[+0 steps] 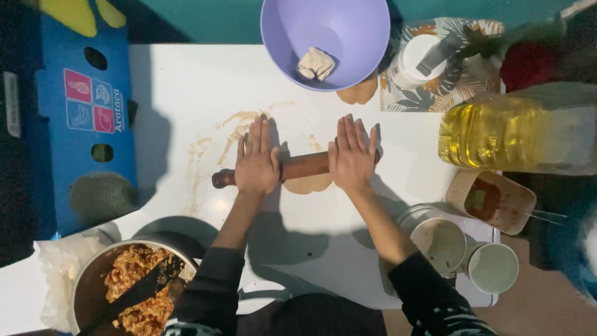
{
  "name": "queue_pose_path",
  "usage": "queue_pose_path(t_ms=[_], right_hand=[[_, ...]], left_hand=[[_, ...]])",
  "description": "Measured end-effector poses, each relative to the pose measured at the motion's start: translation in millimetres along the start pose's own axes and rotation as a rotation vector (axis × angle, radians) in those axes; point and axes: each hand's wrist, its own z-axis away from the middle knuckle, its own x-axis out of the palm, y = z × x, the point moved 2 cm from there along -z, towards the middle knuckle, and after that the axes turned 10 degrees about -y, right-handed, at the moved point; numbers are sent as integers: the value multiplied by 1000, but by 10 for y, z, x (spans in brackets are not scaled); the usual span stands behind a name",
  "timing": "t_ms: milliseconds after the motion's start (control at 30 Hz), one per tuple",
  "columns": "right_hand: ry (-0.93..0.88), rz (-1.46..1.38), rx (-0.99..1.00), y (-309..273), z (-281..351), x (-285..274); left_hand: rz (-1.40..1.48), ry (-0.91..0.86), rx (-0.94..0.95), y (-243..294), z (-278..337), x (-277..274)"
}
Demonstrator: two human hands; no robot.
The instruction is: Rolling out dough and filling empanadas with a meat mixture.
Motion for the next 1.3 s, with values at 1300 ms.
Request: queue_pose_path(t_ms=[1300], right_hand=[[-2,-32,-30,-250,824,-144]], left_hand=[[-13,31,7,221,537,127]])
